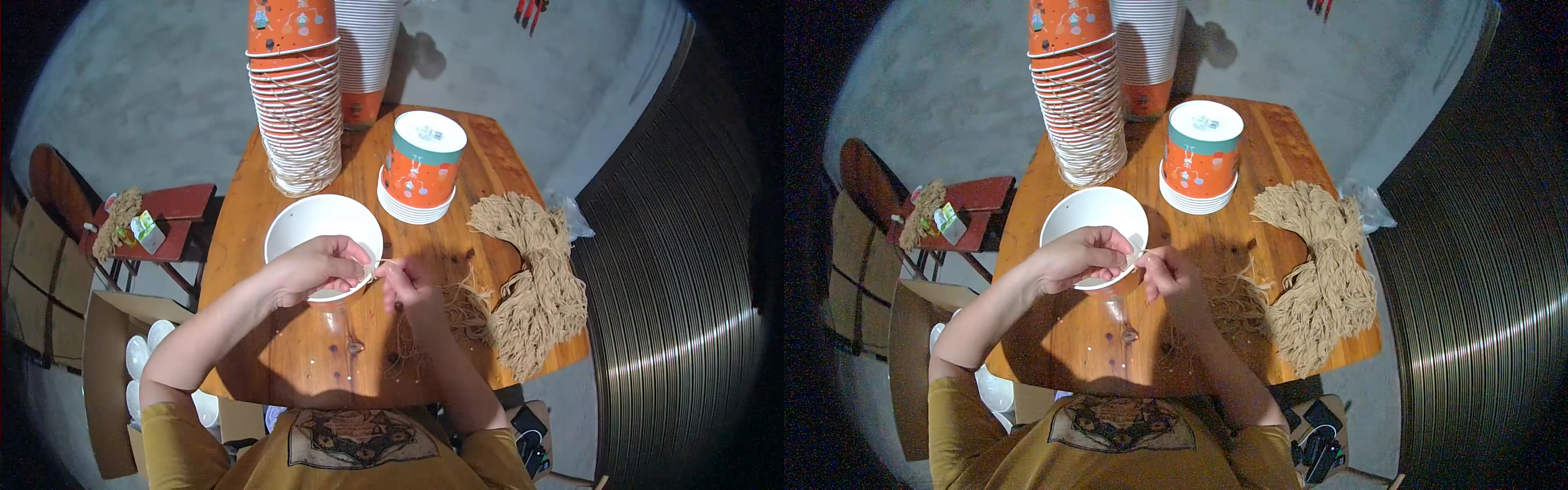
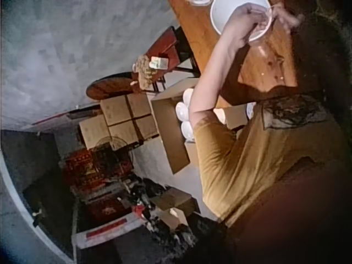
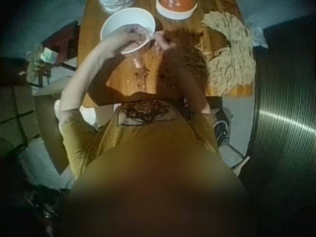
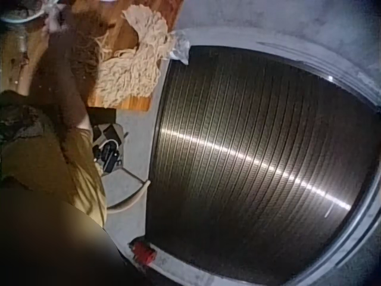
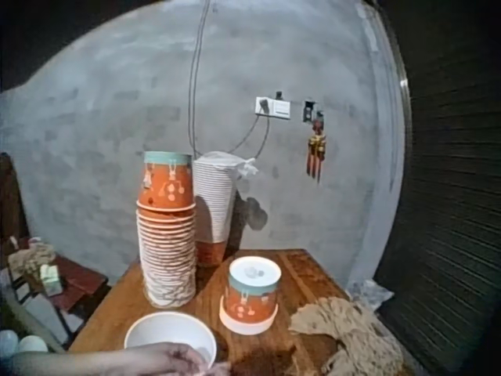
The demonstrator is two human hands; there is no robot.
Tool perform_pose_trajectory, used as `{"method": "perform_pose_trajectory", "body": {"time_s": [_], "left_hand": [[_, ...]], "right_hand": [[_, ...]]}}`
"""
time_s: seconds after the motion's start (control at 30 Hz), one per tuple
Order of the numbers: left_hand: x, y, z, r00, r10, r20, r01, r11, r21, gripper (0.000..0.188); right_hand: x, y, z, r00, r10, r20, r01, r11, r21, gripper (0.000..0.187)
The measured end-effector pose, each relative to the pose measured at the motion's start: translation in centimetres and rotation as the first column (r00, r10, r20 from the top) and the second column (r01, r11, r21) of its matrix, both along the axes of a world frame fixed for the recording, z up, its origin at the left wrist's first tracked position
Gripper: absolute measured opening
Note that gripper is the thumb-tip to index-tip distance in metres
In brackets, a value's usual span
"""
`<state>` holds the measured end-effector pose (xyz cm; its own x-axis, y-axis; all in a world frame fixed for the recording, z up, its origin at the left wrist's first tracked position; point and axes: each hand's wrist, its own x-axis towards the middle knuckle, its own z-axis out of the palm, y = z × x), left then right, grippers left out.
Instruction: The recorder is separating and tying individual fiber strands into bundles at a workspace.
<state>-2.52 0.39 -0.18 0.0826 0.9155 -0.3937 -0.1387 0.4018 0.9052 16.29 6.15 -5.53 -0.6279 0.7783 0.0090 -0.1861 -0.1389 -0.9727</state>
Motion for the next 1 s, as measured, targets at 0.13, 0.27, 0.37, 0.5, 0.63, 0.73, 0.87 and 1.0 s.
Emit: {"method": "perform_pose_trajectory", "body": {"time_s": [0.13,0.27,0.37,0.5,0.63,0.73,0.87,1.0], "left_hand": [[0.1,0.0,0.0,1.000,0.003,0.007,-0.003,1.000,-0.006,0.014],[0.1,0.0,-0.4,0.999,-0.038,0.024,0.037,0.999,0.035,0.013],[0.0,0.0,-0.8,0.999,-0.036,-0.005,0.037,0.996,0.086,0.012],[0.0,-0.1,-0.7,0.998,-0.051,-0.032,0.054,0.995,0.090,0.016],[0.4,-0.3,-0.7,0.986,-0.086,-0.146,0.117,0.969,0.218,0.020],[0.9,-0.5,-0.6,0.978,-0.088,-0.189,0.134,0.959,0.249,0.019],[1.6,-0.7,0.2,0.941,-0.078,-0.329,0.157,0.963,0.218,0.014],[1.2,-0.6,-0.6,0.890,-0.071,-0.450,0.195,0.952,0.236,0.012]], "right_hand": [[-0.3,0.2,-0.4,1.000,-0.008,-0.003,0.009,0.998,0.062,0.011],[-0.4,-0.3,0.0,0.998,-0.021,0.065,0.014,0.993,0.116,0.010],[-0.5,-0.2,-0.1,0.997,-0.015,0.073,0.006,0.993,0.121,0.009],[-0.8,-0.8,-0.3,0.996,-0.060,0.069,0.044,0.977,0.206,0.006],[-1.0,-0.7,-0.5,0.994,-0.101,-0.036,0.106,0.974,0.198,0.011],[-0.6,0.5,1.4,0.966,-0.164,0.200,0.050,0.877,0.478,0.009],[-0.8,1.9,2.5,0.965,-0.018,0.261,-0.083,0.925,0.371,0.014],[-0.7,2.7,3.1,0.920,0.078,0.384,-0.201,0.936,0.290,0.020]]}}
